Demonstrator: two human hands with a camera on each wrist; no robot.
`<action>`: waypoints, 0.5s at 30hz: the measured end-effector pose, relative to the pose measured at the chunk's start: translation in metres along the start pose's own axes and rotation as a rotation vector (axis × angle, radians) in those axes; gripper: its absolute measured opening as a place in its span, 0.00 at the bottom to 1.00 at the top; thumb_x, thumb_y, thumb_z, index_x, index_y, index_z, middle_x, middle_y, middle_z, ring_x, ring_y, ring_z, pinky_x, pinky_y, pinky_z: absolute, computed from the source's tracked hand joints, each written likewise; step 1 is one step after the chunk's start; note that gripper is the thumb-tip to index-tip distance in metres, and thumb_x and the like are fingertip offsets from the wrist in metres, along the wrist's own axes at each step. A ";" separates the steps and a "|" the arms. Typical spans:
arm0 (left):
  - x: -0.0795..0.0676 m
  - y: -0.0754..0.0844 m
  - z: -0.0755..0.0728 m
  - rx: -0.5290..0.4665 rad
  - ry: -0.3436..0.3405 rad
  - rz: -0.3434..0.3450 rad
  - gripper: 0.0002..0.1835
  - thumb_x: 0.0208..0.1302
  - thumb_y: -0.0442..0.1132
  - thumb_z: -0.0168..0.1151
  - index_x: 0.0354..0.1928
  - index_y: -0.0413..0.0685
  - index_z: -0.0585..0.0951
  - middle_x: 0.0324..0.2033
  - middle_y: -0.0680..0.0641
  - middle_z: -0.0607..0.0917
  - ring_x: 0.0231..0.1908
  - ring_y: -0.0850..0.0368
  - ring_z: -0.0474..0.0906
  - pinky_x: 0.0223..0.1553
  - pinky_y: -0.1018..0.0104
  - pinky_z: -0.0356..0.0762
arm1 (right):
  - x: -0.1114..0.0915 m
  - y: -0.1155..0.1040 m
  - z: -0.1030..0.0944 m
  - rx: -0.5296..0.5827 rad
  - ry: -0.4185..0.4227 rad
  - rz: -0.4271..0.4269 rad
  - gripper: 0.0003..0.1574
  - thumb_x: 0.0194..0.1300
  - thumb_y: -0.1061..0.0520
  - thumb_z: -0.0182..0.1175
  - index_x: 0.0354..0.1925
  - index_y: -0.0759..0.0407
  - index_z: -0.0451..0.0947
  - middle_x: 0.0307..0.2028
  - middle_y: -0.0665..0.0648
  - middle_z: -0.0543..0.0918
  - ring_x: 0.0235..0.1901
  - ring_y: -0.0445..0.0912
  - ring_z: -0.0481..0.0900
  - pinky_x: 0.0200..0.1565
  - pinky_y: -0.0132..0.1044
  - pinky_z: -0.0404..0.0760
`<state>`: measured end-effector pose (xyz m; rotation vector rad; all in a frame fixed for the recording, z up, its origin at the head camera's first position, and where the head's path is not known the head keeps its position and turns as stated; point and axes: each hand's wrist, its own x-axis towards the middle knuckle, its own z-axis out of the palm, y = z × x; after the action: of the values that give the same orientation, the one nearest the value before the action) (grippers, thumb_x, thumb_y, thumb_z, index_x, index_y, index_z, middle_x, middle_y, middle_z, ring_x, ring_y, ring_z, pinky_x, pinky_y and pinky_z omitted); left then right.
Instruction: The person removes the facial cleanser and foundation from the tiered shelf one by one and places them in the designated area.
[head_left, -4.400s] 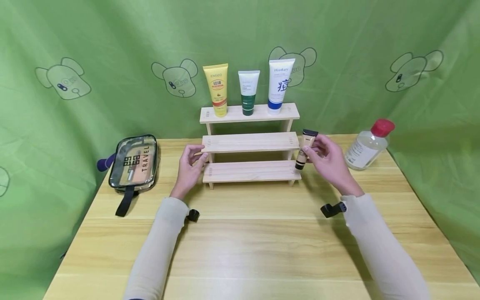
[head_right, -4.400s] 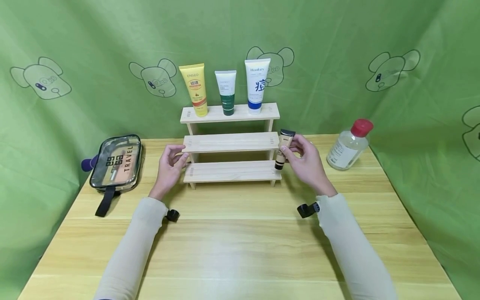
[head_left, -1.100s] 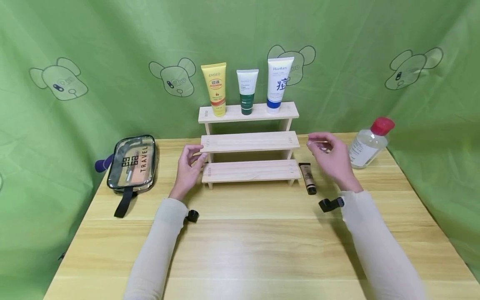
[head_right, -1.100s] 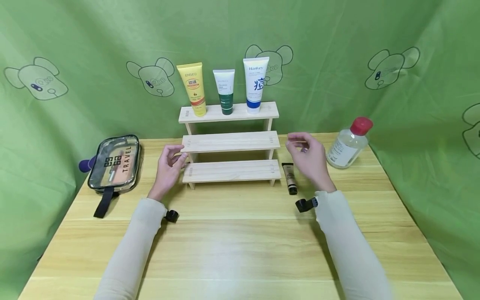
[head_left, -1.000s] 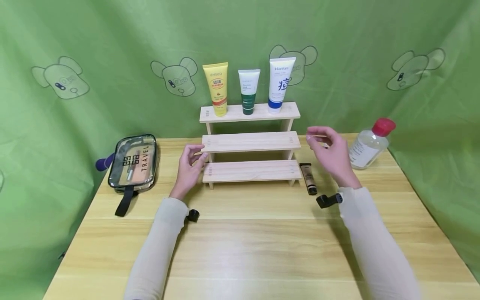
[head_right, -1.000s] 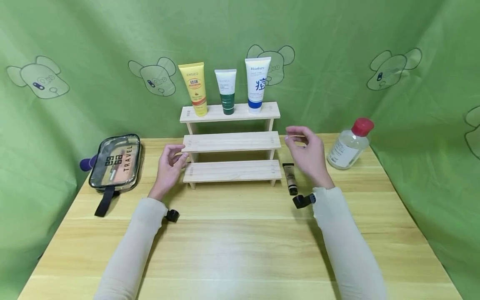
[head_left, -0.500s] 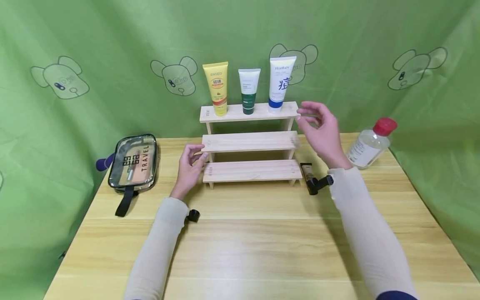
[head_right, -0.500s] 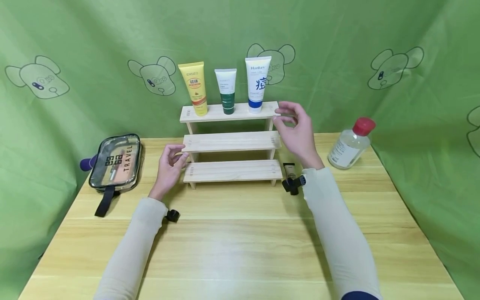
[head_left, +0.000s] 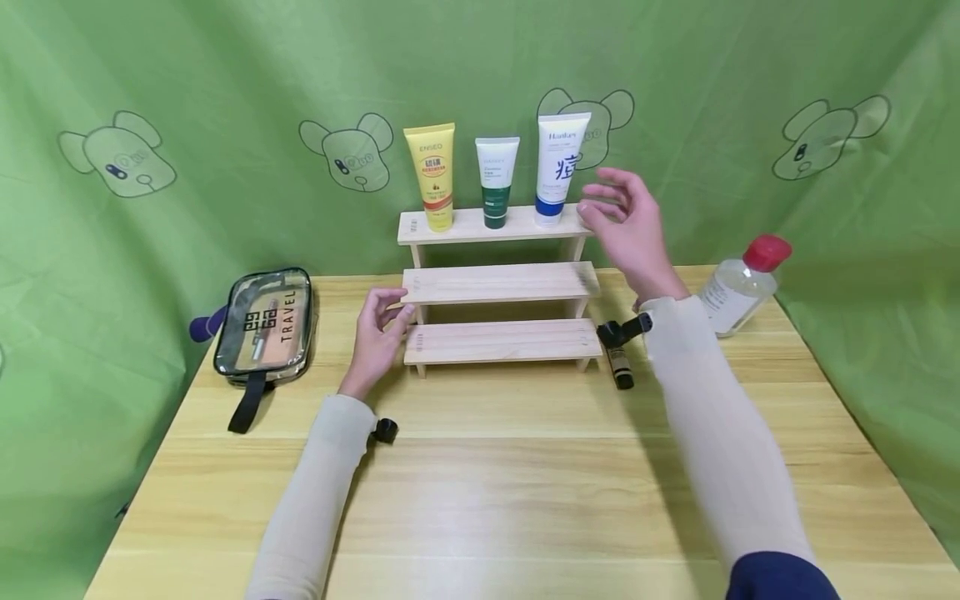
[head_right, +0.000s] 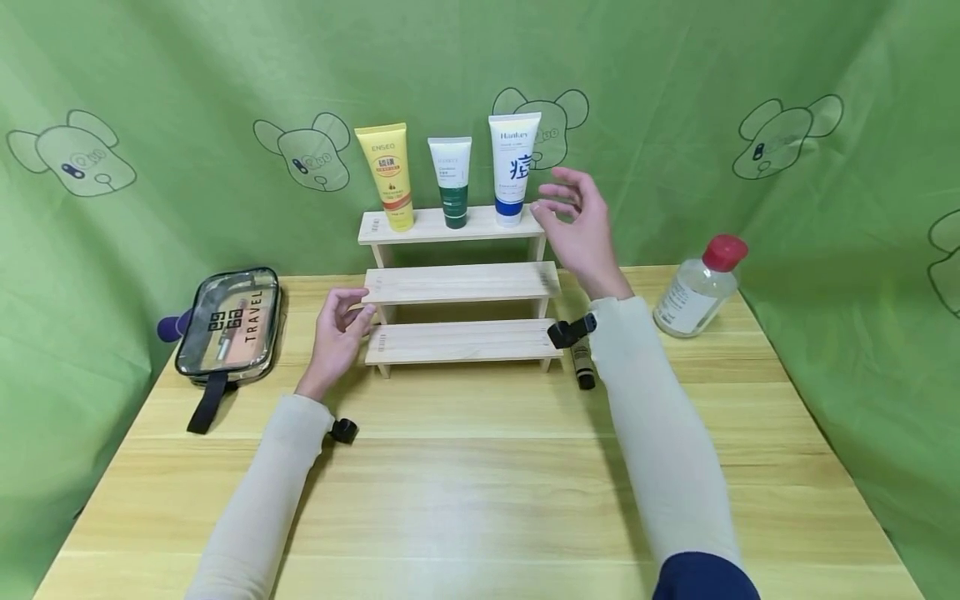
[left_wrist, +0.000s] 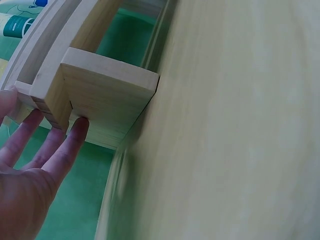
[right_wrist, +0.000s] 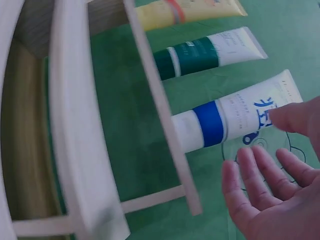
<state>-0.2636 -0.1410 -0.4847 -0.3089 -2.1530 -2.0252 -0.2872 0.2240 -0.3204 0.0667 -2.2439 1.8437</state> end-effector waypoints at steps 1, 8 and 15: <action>0.000 0.000 0.000 0.000 0.000 0.000 0.18 0.80 0.30 0.61 0.66 0.35 0.72 0.69 0.36 0.81 0.61 0.40 0.84 0.62 0.59 0.91 | 0.002 -0.001 0.001 0.004 -0.011 0.016 0.40 0.77 0.62 0.66 0.81 0.53 0.65 0.74 0.61 0.77 0.67 0.47 0.80 0.66 0.30 0.86; 0.002 -0.002 -0.002 0.006 -0.002 0.011 0.17 0.81 0.31 0.61 0.66 0.36 0.73 0.69 0.36 0.81 0.62 0.38 0.84 0.62 0.61 0.91 | 0.016 -0.002 0.005 -0.011 -0.104 0.080 0.45 0.79 0.61 0.64 0.85 0.50 0.57 0.81 0.58 0.70 0.78 0.52 0.70 0.81 0.44 0.75; 0.000 -0.001 -0.001 0.014 -0.003 0.012 0.17 0.80 0.31 0.62 0.65 0.36 0.73 0.68 0.37 0.81 0.62 0.37 0.83 0.63 0.53 0.91 | 0.025 0.006 0.009 -0.036 -0.163 0.095 0.49 0.77 0.65 0.64 0.86 0.50 0.54 0.83 0.59 0.66 0.82 0.53 0.67 0.85 0.45 0.69</action>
<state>-0.2638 -0.1418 -0.4853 -0.3223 -2.1602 -2.0039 -0.3138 0.2198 -0.3226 0.1094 -2.4283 1.9079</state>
